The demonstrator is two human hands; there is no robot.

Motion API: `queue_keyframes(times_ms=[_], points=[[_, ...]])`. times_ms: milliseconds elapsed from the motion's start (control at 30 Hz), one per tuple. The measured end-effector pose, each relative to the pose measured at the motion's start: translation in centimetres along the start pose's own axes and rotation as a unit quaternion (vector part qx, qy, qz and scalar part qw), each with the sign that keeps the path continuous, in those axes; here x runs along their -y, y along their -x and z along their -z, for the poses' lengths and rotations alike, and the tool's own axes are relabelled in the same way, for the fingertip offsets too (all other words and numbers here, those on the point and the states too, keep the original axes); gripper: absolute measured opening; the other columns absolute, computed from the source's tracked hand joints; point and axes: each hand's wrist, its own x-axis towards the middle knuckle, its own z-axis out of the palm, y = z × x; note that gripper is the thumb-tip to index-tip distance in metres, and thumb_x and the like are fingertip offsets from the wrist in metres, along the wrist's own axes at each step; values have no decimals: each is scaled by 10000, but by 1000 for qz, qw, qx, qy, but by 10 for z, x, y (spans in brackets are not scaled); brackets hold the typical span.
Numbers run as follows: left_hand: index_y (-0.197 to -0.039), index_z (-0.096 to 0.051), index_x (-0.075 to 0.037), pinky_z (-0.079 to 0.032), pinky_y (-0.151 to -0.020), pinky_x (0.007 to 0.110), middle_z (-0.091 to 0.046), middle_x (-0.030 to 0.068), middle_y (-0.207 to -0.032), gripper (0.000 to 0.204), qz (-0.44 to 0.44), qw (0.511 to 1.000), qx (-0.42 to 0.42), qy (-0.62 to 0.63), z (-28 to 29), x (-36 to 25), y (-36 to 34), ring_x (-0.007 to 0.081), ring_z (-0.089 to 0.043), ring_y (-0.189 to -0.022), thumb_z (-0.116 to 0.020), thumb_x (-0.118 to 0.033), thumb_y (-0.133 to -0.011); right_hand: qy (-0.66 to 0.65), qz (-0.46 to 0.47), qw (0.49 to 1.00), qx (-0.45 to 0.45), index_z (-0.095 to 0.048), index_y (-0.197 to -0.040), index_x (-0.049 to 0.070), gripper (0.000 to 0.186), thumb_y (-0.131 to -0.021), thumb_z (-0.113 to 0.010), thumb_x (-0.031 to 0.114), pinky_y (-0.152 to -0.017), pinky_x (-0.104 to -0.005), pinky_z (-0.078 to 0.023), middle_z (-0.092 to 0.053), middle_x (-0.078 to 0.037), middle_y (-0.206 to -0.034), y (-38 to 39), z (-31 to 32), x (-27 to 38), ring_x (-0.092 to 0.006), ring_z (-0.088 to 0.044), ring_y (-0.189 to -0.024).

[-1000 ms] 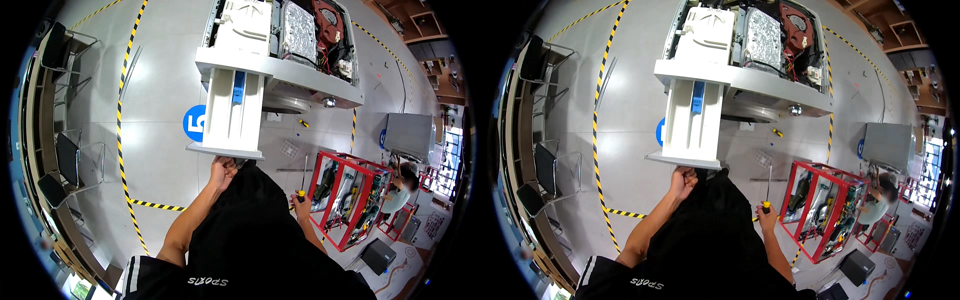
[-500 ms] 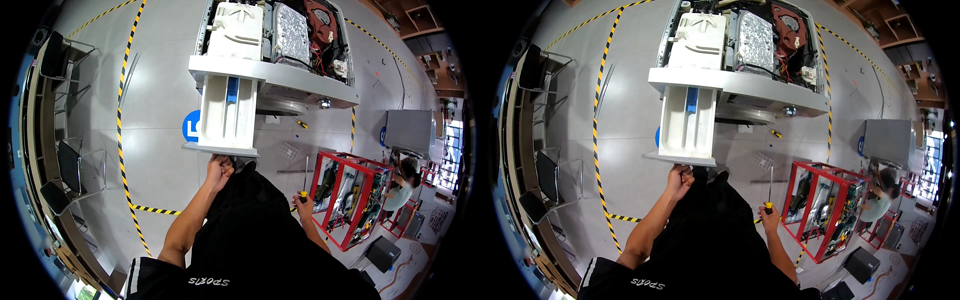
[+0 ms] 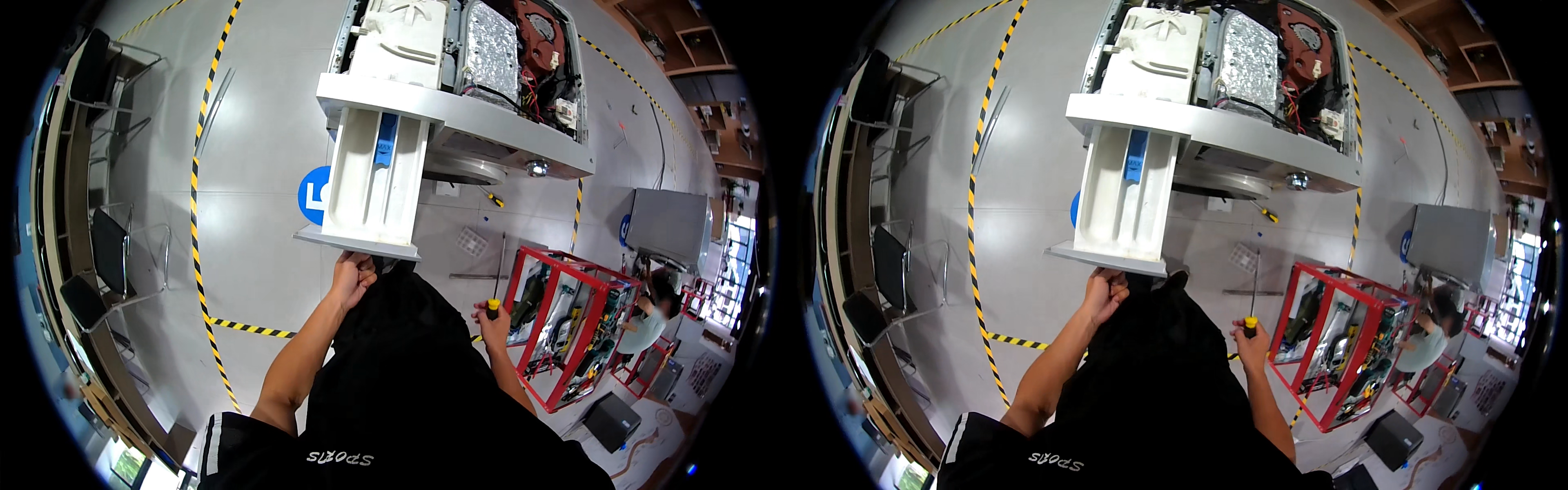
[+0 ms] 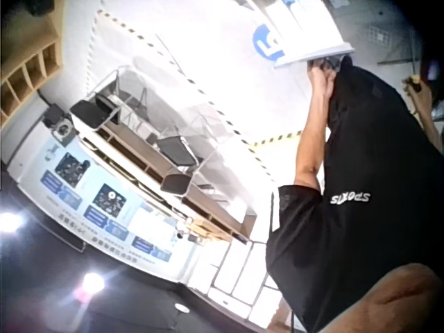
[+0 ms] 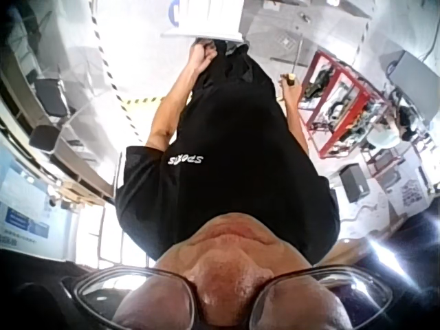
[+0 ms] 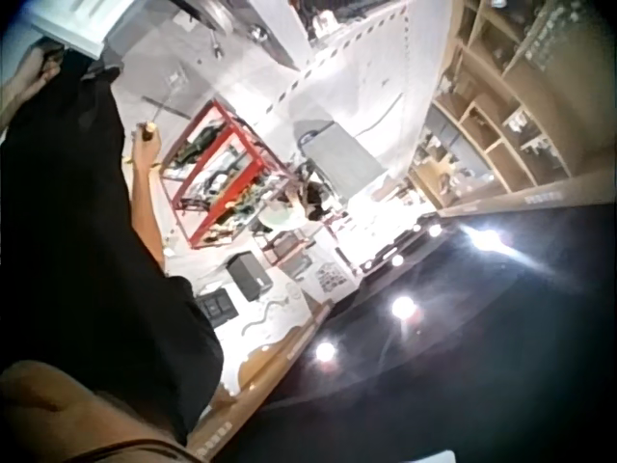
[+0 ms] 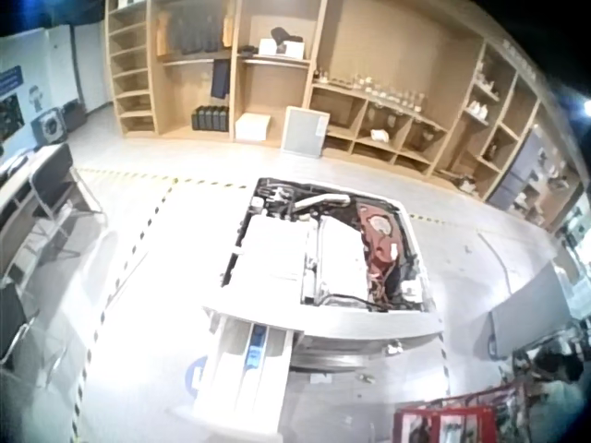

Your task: The person unscrews and removes a screw from the detergent dispenser housing using a screwdriver, pulls out the detergent tray, and then aligns and fits a metal support bracket onto the internal frame of the washing machine.

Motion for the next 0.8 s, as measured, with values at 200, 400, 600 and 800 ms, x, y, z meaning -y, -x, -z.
queue_keyframes(times_ms=[200, 400, 600, 800], points=[[-850, -435, -105, -251, -410, 217, -329, -7, -596, 78, -6, 1000, -3, 0, -3, 1, 5, 71, -277, -442, -491, -50, -849, 176, 336, 919, 105, -619, -950, 18, 267, -693, -627, 88, -774, -341, -482, -620, -158, -1000, -45, -48, 151, -319, -613, -865], [-948, -459, -132, -258, -428, 206, -354, -10, -635, 147, -24, 991, 130, -37, -3, -2, 18, 61, -276, -462, -568, -202, -878, 224, 428, 853, 195, -633, -1051, 108, 366, -692, -631, 180, -861, -383, -461, -429, -289, -1295, -73, -134, 249, -405, -556, -1033], [-952, -416, -142, -247, -440, 188, -358, -23, -658, 393, 33, 977, 193, 80, 6, 0, 14, 45, -265, -467, -548, -500, -858, 323, 375, 840, 222, -547, -1245, 209, 545, -702, -594, 212, -860, -380, -460, -334, -394, -1300, -88, -187, 267, -357, -619, -871], [-926, -352, -163, -219, -399, 186, -309, -47, -598, 539, 43, 997, 70, 15, -21, -9, 27, 33, -255, -433, -590, -620, -766, 368, 366, 827, 218, -482, -1311, 230, 619, -698, -563, 226, -783, -380, -496, -347, -422, -1257, -95, -205, 265, -332, -642, -677]])
